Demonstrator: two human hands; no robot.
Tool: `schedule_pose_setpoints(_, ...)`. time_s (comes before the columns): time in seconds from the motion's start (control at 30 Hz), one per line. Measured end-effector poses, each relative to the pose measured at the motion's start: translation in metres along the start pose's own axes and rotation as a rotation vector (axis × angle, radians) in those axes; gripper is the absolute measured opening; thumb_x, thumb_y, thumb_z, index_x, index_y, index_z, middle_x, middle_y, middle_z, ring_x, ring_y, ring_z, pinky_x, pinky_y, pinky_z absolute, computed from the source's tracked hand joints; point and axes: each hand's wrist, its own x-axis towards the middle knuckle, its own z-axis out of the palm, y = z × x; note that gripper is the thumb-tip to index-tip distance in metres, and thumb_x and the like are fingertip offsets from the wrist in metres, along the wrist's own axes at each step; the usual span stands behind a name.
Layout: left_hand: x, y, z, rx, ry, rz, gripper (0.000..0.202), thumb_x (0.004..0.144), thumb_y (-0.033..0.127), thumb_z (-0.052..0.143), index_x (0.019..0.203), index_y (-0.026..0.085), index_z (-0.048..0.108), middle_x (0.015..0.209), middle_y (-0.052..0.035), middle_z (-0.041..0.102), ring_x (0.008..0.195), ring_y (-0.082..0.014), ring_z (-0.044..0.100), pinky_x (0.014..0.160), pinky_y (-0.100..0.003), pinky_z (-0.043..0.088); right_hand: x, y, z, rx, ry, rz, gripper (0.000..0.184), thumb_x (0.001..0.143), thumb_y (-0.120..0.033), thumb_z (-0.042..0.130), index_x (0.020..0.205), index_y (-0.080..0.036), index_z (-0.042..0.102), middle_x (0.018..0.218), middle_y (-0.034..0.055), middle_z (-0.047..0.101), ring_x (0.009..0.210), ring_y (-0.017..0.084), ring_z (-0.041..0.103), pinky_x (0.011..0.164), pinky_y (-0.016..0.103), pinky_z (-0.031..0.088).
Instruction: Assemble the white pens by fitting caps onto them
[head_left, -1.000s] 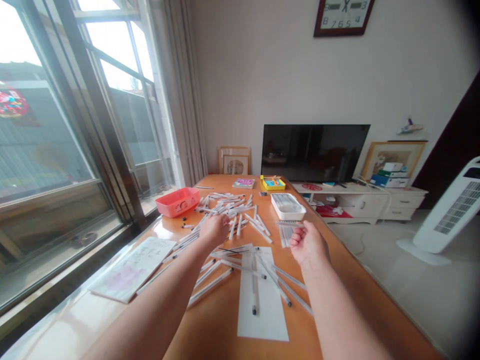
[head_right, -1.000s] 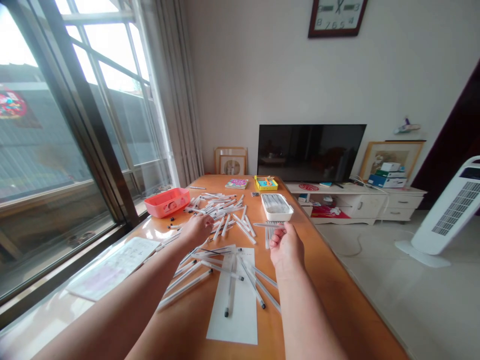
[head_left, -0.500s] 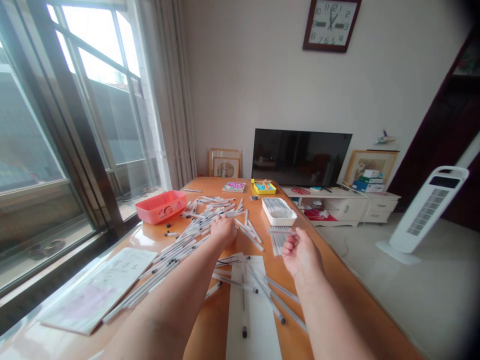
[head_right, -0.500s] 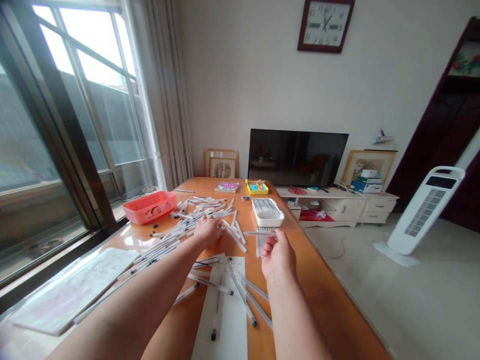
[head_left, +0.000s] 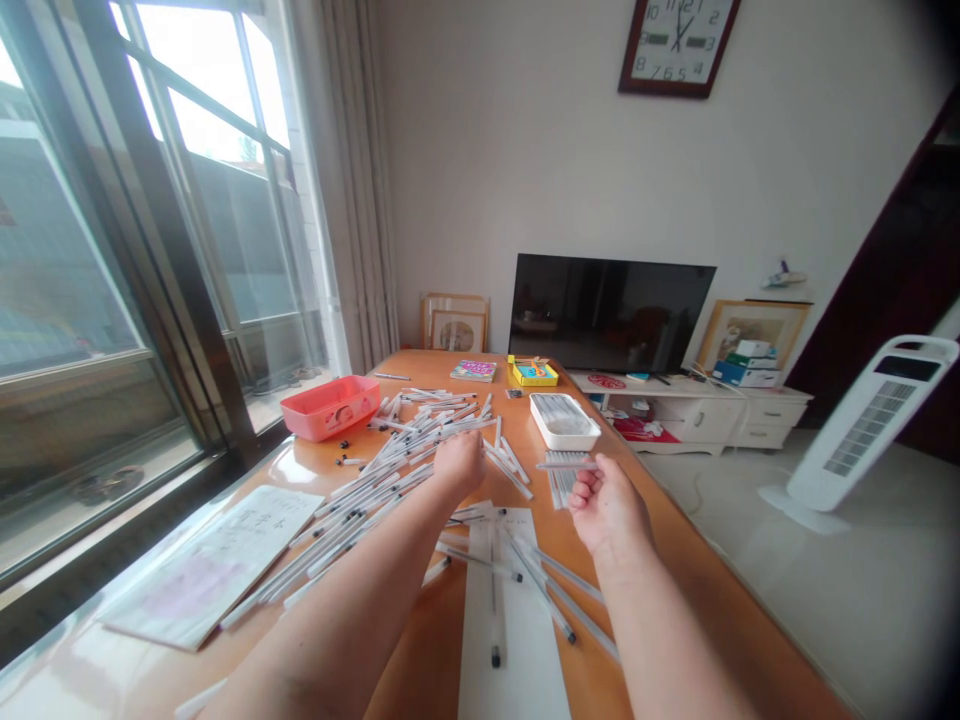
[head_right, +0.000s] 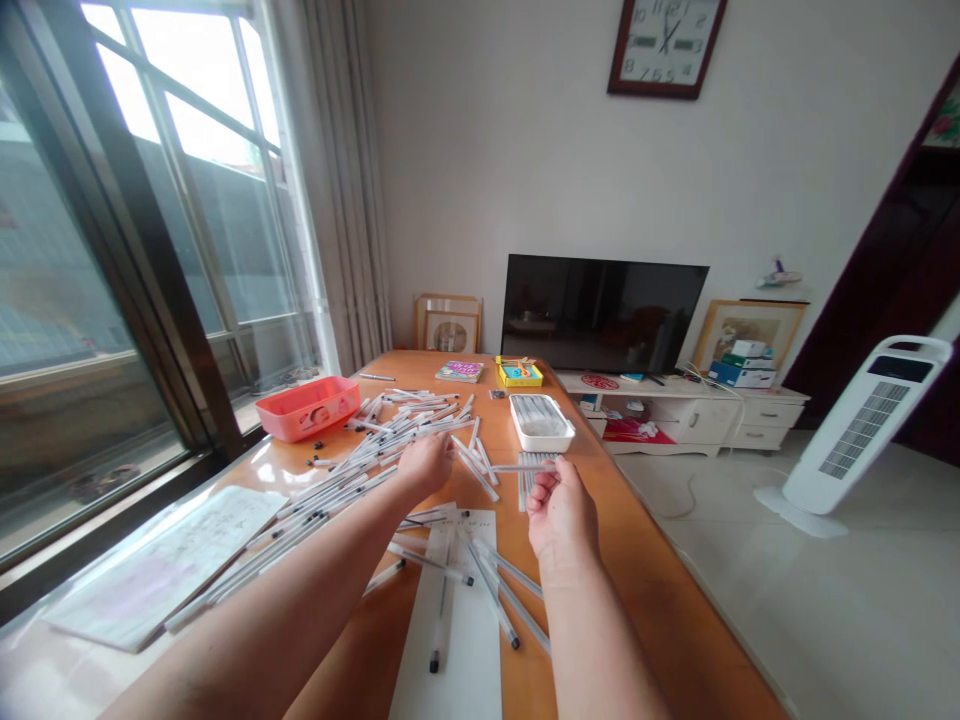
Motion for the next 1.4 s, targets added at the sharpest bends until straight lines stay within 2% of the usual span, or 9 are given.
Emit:
schedule_pose_setpoints(0.13,-0.024,0.006,-0.012,-0.184,-0.016,-0.002,0.017,0.087,0.032,0.053,0.09,0.02,0.064,0.087,-0.0084,0.068,0.083,-0.0238,0.063,0.075,-0.035,0.045,-0.005,0.002,0.003,-0.023,-0.031,-0.025,0.015,0.084,-0.03,0.064,0.08,-0.016,0.061,0.059,-0.0026,0.058,0.044,0.006,0.048,0.035,0.016,0.035)
schedule_pose_setpoints(0.27,-0.057,0.01,-0.03,-0.433,-0.066,-0.005,0.017,0.087,0.031,0.052,0.093,0.018,0.061,0.084,-0.0051,0.068,0.074,-0.0162,0.062,0.067,-0.028,0.045,-0.013,0.005,0.008,-0.052,-0.066,-0.034,0.013,0.081,-0.027,0.067,0.086,-0.016,0.062,0.068,0.0013,0.067,0.055,0.01,0.062,0.041,0.016,0.043)
schedule_pose_setpoints(0.33,-0.075,0.01,-0.039,-0.889,-0.154,-0.087,0.02,0.082,0.034,0.062,0.091,0.017,0.061,0.082,-0.0042,0.066,0.072,-0.0146,0.061,0.067,-0.027,0.045,-0.017,0.007,0.011,-0.075,-0.094,-0.049,0.015,0.08,-0.026,0.069,0.089,-0.017,0.063,0.072,0.0029,0.069,0.058,0.012,0.065,0.044,0.016,0.046)
schedule_pose_setpoints(0.37,-0.084,0.01,-0.042,-1.039,-0.174,-0.132,0.024,0.078,0.037,0.068,0.091,0.017,0.062,0.08,-0.0025,0.064,0.07,-0.0136,0.06,0.067,-0.027,0.044,-0.02,0.007,0.012,-0.087,-0.108,-0.066,0.016,0.079,-0.027,0.07,0.09,-0.017,0.063,0.073,0.0034,0.07,0.059,0.012,0.066,0.045,0.017,0.047)
schedule_pose_setpoints(0.47,-0.103,0.011,-0.048,-1.252,-0.205,-0.205,0.029,0.072,0.037,0.077,0.09,0.017,0.066,0.079,-0.0005,0.062,0.07,-0.0112,0.057,0.069,-0.025,0.042,-0.027,0.009,0.016,-0.128,-0.138,-0.148,0.02,0.076,-0.029,0.073,0.087,-0.016,0.064,0.071,0.0032,0.07,0.06,0.013,0.067,0.047,0.017,0.049)
schedule_pose_setpoints(0.63,-0.109,0.016,-0.05,-1.327,-0.215,-0.2,0.03,0.07,0.037,0.08,0.092,0.018,0.07,0.082,-0.0009,0.063,0.072,-0.0116,0.056,0.07,-0.025,0.041,-0.034,0.008,0.019,-0.198,-0.163,-0.284,0.025,0.075,-0.036,0.076,0.085,-0.016,0.064,0.071,0.0034,0.071,0.058,0.013,0.066,0.048,0.018,0.05)
schedule_pose_setpoints(0.87,-0.105,0.012,-0.047,-1.333,-0.245,-0.183,0.03,0.071,0.036,0.08,0.091,0.016,0.07,0.077,-0.0007,0.061,0.068,-0.0109,0.051,0.065,-0.024,0.038,-0.033,0.008,0.019,-0.246,-0.16,-0.352,0.025,0.077,-0.038,0.075,0.085,-0.016,0.063,0.07,0.0019,0.07,0.057,0.012,0.066,0.048,0.019,0.051)
schedule_pose_setpoints(1.1,-0.105,0.011,-0.046,-1.332,-0.275,-0.176,0.032,0.074,0.037,0.079,0.094,0.014,0.069,0.082,-0.0036,0.063,0.071,-0.0117,0.053,0.072,-0.026,0.04,-0.039,0.011,0.021,-0.308,-0.166,-0.358,0.029,0.078,-0.043,0.073,0.086,-0.016,0.063,0.074,0.0034,0.071,0.059,0.013,0.067,0.051,0.021,0.052)
schedule_pose_setpoints(1.4,-0.105,0.009,-0.045,-1.363,-0.287,-0.182,0.029,0.075,0.033,0.078,0.094,0.014,0.068,0.08,-0.0035,0.063,0.069,-0.0105,0.052,0.068,-0.023,0.038,-0.037,0.021,0.022,-0.311,-0.217,-0.3,0.031,0.079,-0.045,0.073,0.091,-0.017,0.063,0.073,0.0033,0.07,0.063,0.016,0.069,0.054,0.023,0.054)
